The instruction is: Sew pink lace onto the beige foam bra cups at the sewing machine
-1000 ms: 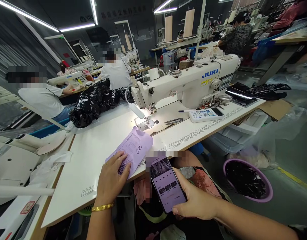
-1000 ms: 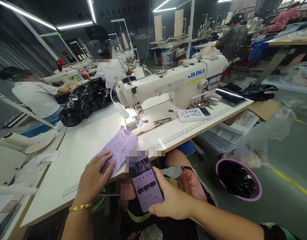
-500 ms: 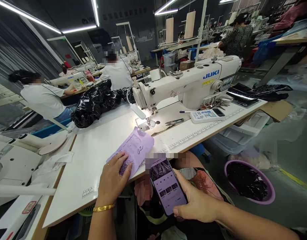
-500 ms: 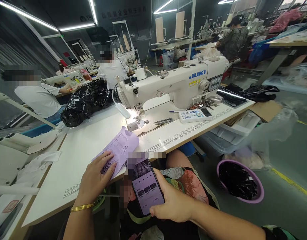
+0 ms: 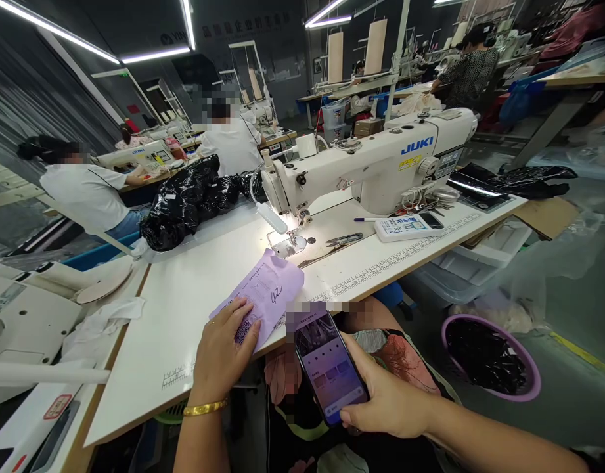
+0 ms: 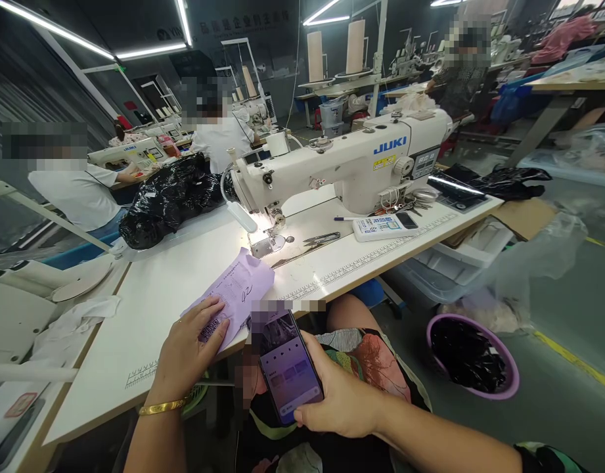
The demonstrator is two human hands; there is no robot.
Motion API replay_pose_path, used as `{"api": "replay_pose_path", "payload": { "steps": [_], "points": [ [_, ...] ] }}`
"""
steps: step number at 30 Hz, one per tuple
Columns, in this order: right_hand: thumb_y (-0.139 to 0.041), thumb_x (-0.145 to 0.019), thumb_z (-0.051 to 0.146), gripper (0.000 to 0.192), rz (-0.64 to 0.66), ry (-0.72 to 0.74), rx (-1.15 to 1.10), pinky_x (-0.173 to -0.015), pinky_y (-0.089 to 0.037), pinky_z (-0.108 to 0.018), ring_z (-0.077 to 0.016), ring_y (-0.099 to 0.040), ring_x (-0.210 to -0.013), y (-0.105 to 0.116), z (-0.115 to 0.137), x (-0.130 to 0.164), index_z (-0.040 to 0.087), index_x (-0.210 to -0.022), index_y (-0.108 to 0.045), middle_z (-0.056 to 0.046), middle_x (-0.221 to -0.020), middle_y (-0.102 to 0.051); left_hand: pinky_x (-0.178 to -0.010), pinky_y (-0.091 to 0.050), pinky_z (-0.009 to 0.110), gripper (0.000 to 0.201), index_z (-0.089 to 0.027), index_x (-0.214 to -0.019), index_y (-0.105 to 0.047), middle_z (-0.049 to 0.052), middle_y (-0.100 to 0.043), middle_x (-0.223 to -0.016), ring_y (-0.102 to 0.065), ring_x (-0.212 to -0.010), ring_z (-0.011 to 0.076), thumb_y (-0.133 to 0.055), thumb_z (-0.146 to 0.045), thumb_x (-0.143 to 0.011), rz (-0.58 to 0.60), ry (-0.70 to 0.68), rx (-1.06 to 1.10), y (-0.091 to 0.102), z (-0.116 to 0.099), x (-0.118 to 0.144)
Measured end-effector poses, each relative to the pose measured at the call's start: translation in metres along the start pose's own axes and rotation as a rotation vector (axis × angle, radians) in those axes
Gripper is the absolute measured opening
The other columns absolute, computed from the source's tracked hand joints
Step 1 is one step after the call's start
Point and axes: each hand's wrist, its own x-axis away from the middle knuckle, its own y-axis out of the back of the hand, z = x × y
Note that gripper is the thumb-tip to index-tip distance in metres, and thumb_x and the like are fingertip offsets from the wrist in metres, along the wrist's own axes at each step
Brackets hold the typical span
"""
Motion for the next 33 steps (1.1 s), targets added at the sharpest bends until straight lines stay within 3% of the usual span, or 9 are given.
{"api": "replay_pose_path", "payload": {
  "steps": [4,15,18,22,26,30,33],
  "points": [
    [-0.081,-0.079,0.025,0.109,0.000,0.068,0.018,-0.072,-0.044,-0.026,-0.0150,-0.054,-0.088,-0.001,0.003,-0.001,0.025,-0.162,-0.009,-0.007,-0.118,-0.058,-0.110,-0.050,0.055,0.044,-0.023,-0.128,-0.068,0.010,-0.068,-0.141,-0.062,-0.132,0.0341,-0.048,-0.052,-0.102,-0.004,0.001,-0.005,0.000,0.000,0.000],
    [-0.070,-0.079,0.011,0.113,0.038,0.026,-0.005,-0.069,-0.046,-0.027,-0.0137,-0.059,-0.077,0.002,-0.006,0.000,0.023,-0.162,0.005,-0.002,-0.099,-0.063,-0.109,-0.051,0.055,0.045,-0.020,-0.128,-0.068,0.010,-0.068,-0.141,-0.062,-0.131,0.0326,-0.050,-0.051,-0.102,-0.013,-0.024,0.012,-0.001,0.002,0.000],
    [-0.070,-0.078,0.010,0.112,0.037,0.043,-0.005,-0.067,-0.045,-0.025,-0.0121,-0.057,-0.076,0.001,-0.006,0.000,0.024,-0.162,0.003,0.000,-0.098,-0.063,-0.110,-0.051,0.055,0.044,-0.020,-0.127,-0.069,0.011,-0.068,-0.140,-0.063,-0.130,0.0325,-0.050,-0.051,-0.102,-0.019,-0.026,0.018,-0.001,0.002,-0.001],
    [-0.073,-0.079,0.013,0.111,0.045,0.068,-0.011,-0.067,-0.045,-0.024,-0.0116,-0.057,-0.076,0.000,-0.004,0.001,0.026,-0.162,-0.001,-0.002,-0.103,-0.064,-0.110,-0.051,0.055,0.044,-0.020,-0.126,-0.069,0.011,-0.069,-0.139,-0.063,-0.129,0.0325,-0.050,-0.052,-0.102,-0.027,-0.034,0.019,0.000,0.002,-0.001],
    [-0.077,-0.082,0.029,0.113,0.012,-0.001,-0.126,-0.066,-0.045,-0.026,-0.0145,-0.061,-0.077,-0.001,-0.002,0.001,0.028,-0.163,0.001,-0.005,-0.108,-0.067,-0.110,-0.051,0.054,0.044,-0.021,-0.127,-0.069,0.011,-0.068,-0.140,-0.063,-0.130,0.0326,-0.049,-0.052,-0.102,-0.021,-0.031,0.019,0.000,0.002,-0.001],
    [-0.075,-0.085,0.040,0.095,-0.118,-0.045,-0.315,-0.068,-0.049,-0.029,-0.0161,-0.064,-0.077,-0.005,-0.002,-0.002,0.033,-0.161,-0.018,-0.002,-0.106,-0.065,-0.110,-0.050,0.055,0.044,-0.021,-0.127,-0.068,0.010,-0.068,-0.141,-0.062,-0.131,0.0329,-0.049,-0.052,-0.102,-0.016,-0.022,0.011,-0.001,0.002,0.000],
    [-0.072,-0.090,0.046,0.069,-0.189,-0.003,-0.303,-0.069,-0.051,-0.030,-0.0143,-0.062,-0.075,-0.008,-0.001,-0.005,0.034,-0.149,-0.039,-0.001,-0.109,-0.063,-0.111,-0.050,0.055,0.045,-0.021,-0.127,-0.069,0.010,-0.068,-0.141,-0.062,-0.131,0.0328,-0.048,-0.052,-0.102,-0.007,-0.012,0.011,0.000,0.002,-0.001]
  ]
}}
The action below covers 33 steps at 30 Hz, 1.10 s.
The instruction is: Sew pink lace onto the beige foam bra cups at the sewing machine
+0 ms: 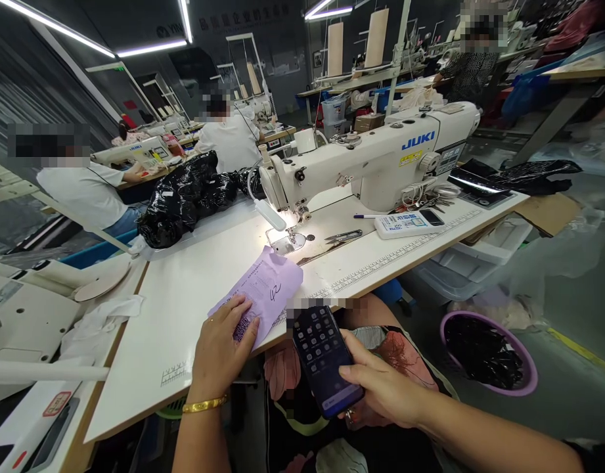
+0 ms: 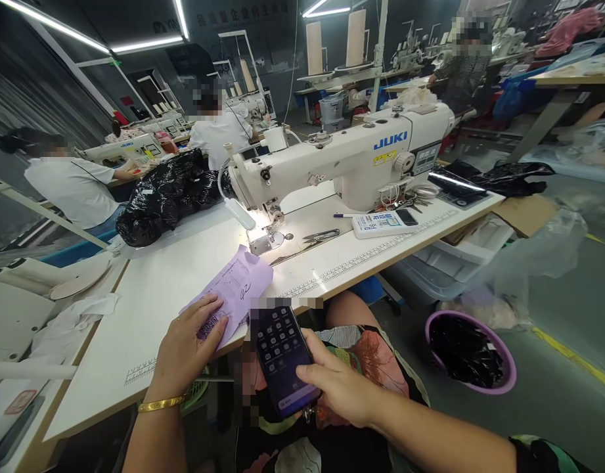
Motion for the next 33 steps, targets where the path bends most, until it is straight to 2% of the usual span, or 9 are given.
{"api": "replay_pose_path", "payload": {
  "steps": [2,6,14,16,20,24,29,33],
  "points": [
    [-0.075,-0.091,0.048,0.060,-0.009,0.031,0.074,-0.069,-0.049,-0.028,-0.0128,-0.060,-0.074,-0.0016,0.0021,-0.0007,0.032,-0.141,-0.047,0.000,-0.107,-0.062,-0.112,-0.049,0.055,0.045,-0.021,-0.127,-0.068,0.010,-0.067,-0.141,-0.061,-0.132,0.0329,-0.048,-0.053,-0.102,0.009,0.007,-0.004,0.0002,-0.0002,-0.0005],
    [-0.085,-0.085,0.046,0.067,0.017,0.067,0.172,-0.072,-0.047,-0.027,-0.0134,-0.058,-0.080,-0.0018,0.0059,-0.0007,0.029,-0.138,-0.048,0.001,-0.104,-0.061,-0.113,-0.048,0.055,0.046,-0.021,-0.127,-0.069,0.010,-0.068,-0.141,-0.061,-0.132,0.0330,-0.047,-0.053,-0.101,0.006,0.005,-0.003,0.0003,0.0000,-0.0012],
    [-0.071,-0.095,0.045,0.045,-0.076,0.067,0.061,-0.077,-0.047,-0.026,-0.0142,-0.057,-0.085,0.0037,-0.0028,-0.0037,0.029,-0.134,-0.054,0.002,-0.101,-0.062,-0.111,-0.050,0.056,0.046,-0.021,-0.127,-0.069,0.010,-0.068,-0.141,-0.061,-0.133,0.0339,-0.049,-0.053,-0.100,0.004,0.010,0.011,0.0010,-0.0007,-0.0016],
    [-0.075,-0.094,0.046,0.047,-0.075,0.075,0.075,-0.076,-0.047,-0.025,-0.0139,-0.057,-0.089,0.0029,-0.0021,-0.0034,0.028,-0.132,-0.054,0.001,-0.104,-0.062,-0.112,-0.049,0.057,0.047,-0.021,-0.127,-0.069,0.010,-0.068,-0.141,-0.061,-0.132,0.0339,-0.049,-0.053,-0.100,0.006,0.016,0.017,0.0015,-0.0013,-0.0021],
    [-0.087,-0.083,0.044,0.067,-0.022,0.066,0.126,-0.069,-0.047,-0.023,-0.0125,-0.056,-0.083,0.0010,0.0020,-0.0030,0.028,-0.136,-0.049,0.001,-0.105,-0.061,-0.113,-0.049,0.057,0.047,-0.021,-0.126,-0.070,0.010,-0.068,-0.142,-0.062,-0.132,0.0339,-0.049,-0.054,-0.100,0.010,0.021,0.022,0.0021,-0.0019,-0.0028],
    [-0.083,-0.086,0.047,0.056,-0.043,0.098,0.116,-0.076,-0.050,-0.026,-0.0156,-0.059,-0.092,0.0006,0.0023,-0.0042,0.027,-0.131,-0.054,0.000,-0.108,-0.062,-0.113,-0.048,0.056,0.047,-0.021,-0.126,-0.069,0.010,-0.068,-0.141,-0.062,-0.132,0.0339,-0.048,-0.054,-0.099,0.010,0.020,0.020,0.0024,-0.0020,-0.0032],
    [-0.074,-0.092,0.054,0.049,-0.088,0.033,-0.003,-0.061,-0.051,-0.025,-0.0125,-0.057,-0.072,0.0005,-0.0015,-0.0046,0.029,-0.131,-0.056,0.002,-0.096,-0.062,-0.113,-0.049,0.057,0.046,-0.023,-0.125,-0.069,0.010,-0.068,-0.141,-0.062,-0.131,0.0353,-0.048,-0.055,-0.099,0.011,0.019,0.019,0.0023,-0.0017,-0.0039],
    [-0.076,-0.092,0.054,0.042,-0.125,0.098,0.026,-0.075,-0.051,-0.026,-0.0132,-0.061,-0.083,-0.0011,-0.0016,-0.0073,0.026,-0.121,-0.064,0.000,-0.103,-0.068,-0.111,-0.050,0.057,0.046,-0.022,-0.125,-0.070,0.010,-0.068,-0.140,-0.063,-0.130,0.0352,-0.049,-0.054,-0.099,0.003,0.003,0.020,0.0020,-0.0016,-0.0042]
  ]
}}
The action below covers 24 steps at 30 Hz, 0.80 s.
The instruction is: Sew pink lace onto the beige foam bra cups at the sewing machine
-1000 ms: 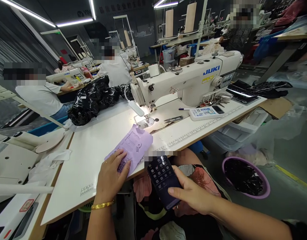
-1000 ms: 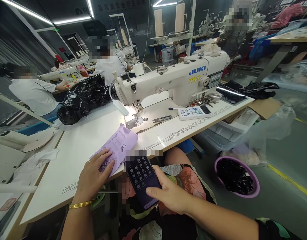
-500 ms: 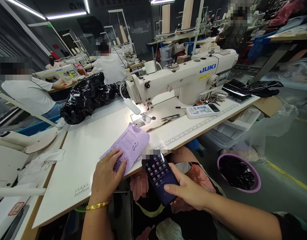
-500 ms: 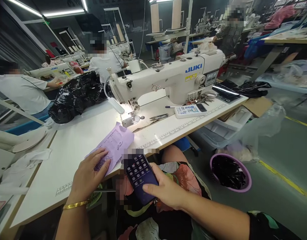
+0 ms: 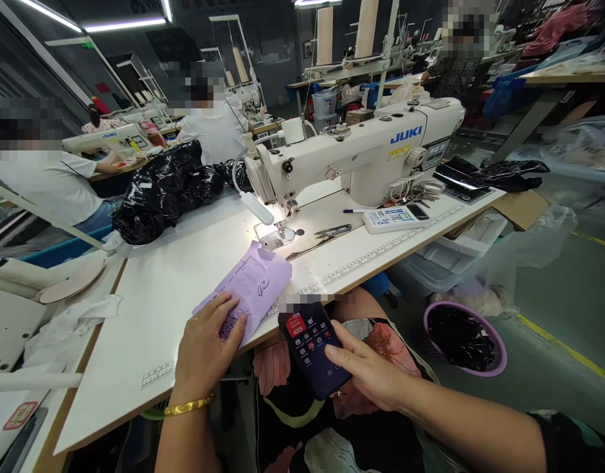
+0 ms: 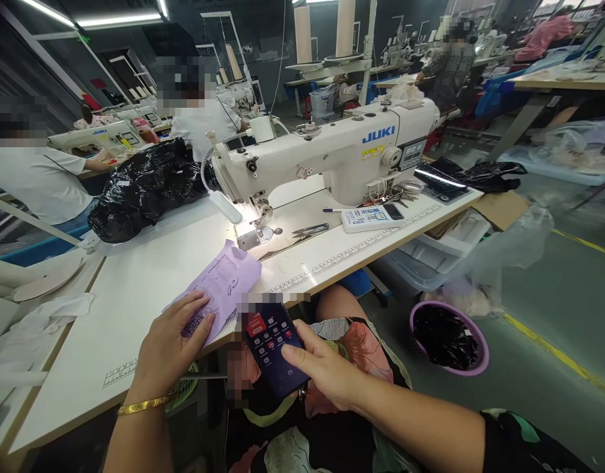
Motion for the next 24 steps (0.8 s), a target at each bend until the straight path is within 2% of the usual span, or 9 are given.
{"api": "replay_pose_path", "payload": {
  "steps": [2,7,14,24],
  "points": [
    [-0.079,-0.090,0.054,0.039,-0.052,0.014,-0.004,-0.083,-0.050,-0.028,-0.0146,-0.062,-0.086,-0.001,0.000,-0.003,0.023,-0.112,-0.068,0.000,-0.097,-0.069,-0.111,-0.050,0.057,0.046,-0.021,-0.125,-0.070,0.011,-0.069,-0.140,-0.063,-0.131,0.0351,-0.049,-0.054,-0.100,-0.002,0.000,-0.002,0.000,0.000,0.000],
    [-0.084,-0.083,0.056,0.044,-0.145,-0.070,-0.103,-0.079,-0.048,-0.032,-0.0170,-0.064,-0.078,-0.003,0.002,-0.007,0.022,-0.106,-0.069,0.000,-0.089,-0.072,-0.110,-0.051,0.057,0.047,-0.021,-0.125,-0.070,0.010,-0.069,-0.140,-0.063,-0.131,0.0356,-0.049,-0.055,-0.100,-0.004,0.004,-0.006,0.000,0.000,0.001],
    [-0.079,-0.086,0.054,0.047,-0.094,-0.033,-0.049,-0.098,-0.047,-0.039,-0.0245,-0.067,-0.104,-0.003,0.008,0.000,0.025,-0.121,-0.069,-0.004,-0.111,-0.075,-0.111,-0.049,0.057,0.048,-0.021,-0.127,-0.069,0.011,-0.068,-0.141,-0.061,-0.132,0.0354,-0.049,-0.055,-0.101,-0.005,-0.013,-0.007,-0.002,0.004,0.002],
    [-0.083,-0.083,0.033,0.062,0.086,0.001,-0.056,-0.109,-0.042,-0.043,-0.0250,-0.062,-0.122,-0.004,0.017,-0.001,0.030,-0.139,-0.056,-0.003,-0.129,-0.071,-0.110,-0.050,0.057,0.045,-0.021,-0.127,-0.068,0.011,-0.068,-0.141,-0.062,-0.131,0.0340,-0.048,-0.052,-0.102,-0.023,-0.020,-0.031,-0.004,0.003,0.005]
  ]
}}
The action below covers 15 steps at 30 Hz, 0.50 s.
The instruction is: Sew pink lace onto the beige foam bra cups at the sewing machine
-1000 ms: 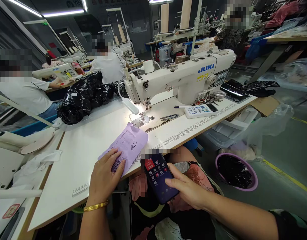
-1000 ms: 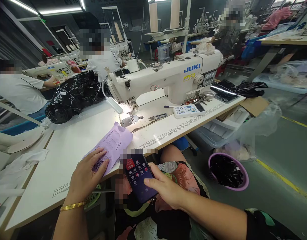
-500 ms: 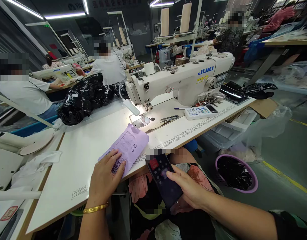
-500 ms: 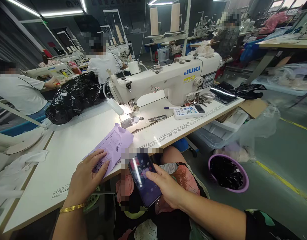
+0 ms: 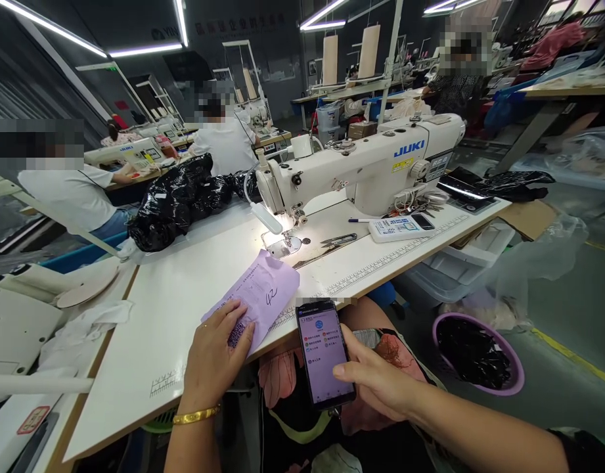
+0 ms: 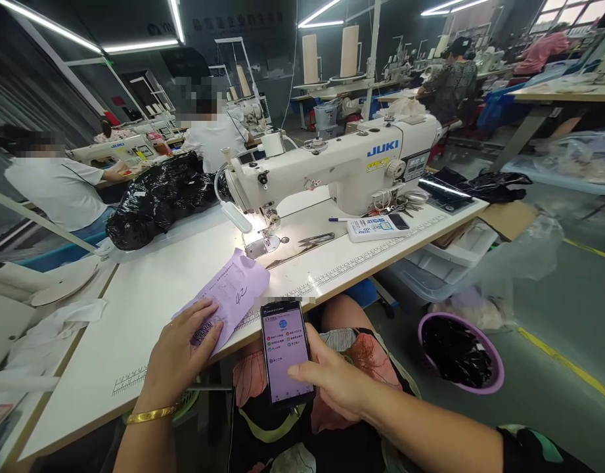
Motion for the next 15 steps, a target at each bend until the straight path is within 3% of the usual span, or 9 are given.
{"api": "replay_pose_path", "payload": {
  "steps": [3,8,10,15],
  "points": [
    [-0.082,-0.086,0.044,0.053,-0.040,0.003,-0.042,-0.110,-0.043,-0.046,-0.0268,-0.063,-0.123,-0.003,0.001,-0.005,0.027,-0.132,-0.061,-0.006,-0.129,-0.072,-0.110,-0.050,0.057,0.045,-0.020,-0.127,-0.068,0.011,-0.068,-0.140,-0.062,-0.131,0.0344,-0.049,-0.052,-0.102,0.000,-0.011,0.011,-0.001,0.001,0.000],
    [-0.084,-0.080,0.059,0.052,-0.272,-0.066,-0.076,-0.113,-0.043,-0.051,-0.0319,-0.065,-0.122,-0.006,-0.002,-0.012,0.020,-0.113,-0.070,-0.009,-0.119,-0.076,-0.110,-0.050,0.058,0.042,-0.022,-0.128,-0.067,0.010,-0.068,-0.140,-0.062,-0.131,0.0343,-0.052,-0.050,-0.100,0.003,-0.009,0.048,-0.001,0.001,-0.001],
    [-0.085,-0.079,0.059,0.052,-0.309,-0.102,-0.062,-0.116,-0.040,-0.051,-0.0323,-0.063,-0.125,-0.005,-0.002,-0.010,0.022,-0.113,-0.071,-0.009,-0.121,-0.076,-0.111,-0.050,0.057,0.042,-0.023,-0.132,-0.064,0.010,-0.067,-0.141,-0.061,-0.132,0.0334,-0.055,-0.049,-0.099,-0.013,0.005,0.083,0.003,-0.002,0.001],
    [-0.080,-0.085,0.057,0.055,-0.140,-0.176,-0.025,-0.124,-0.030,-0.048,-0.0298,-0.049,-0.143,-0.008,0.010,0.002,0.032,-0.132,-0.068,-0.004,-0.143,-0.066,-0.118,-0.044,0.057,0.043,-0.026,-0.137,-0.059,0.009,-0.062,-0.147,-0.052,-0.143,0.0322,-0.061,-0.041,-0.097,-0.097,0.048,0.125,0.016,-0.010,0.016]
  ]
}}
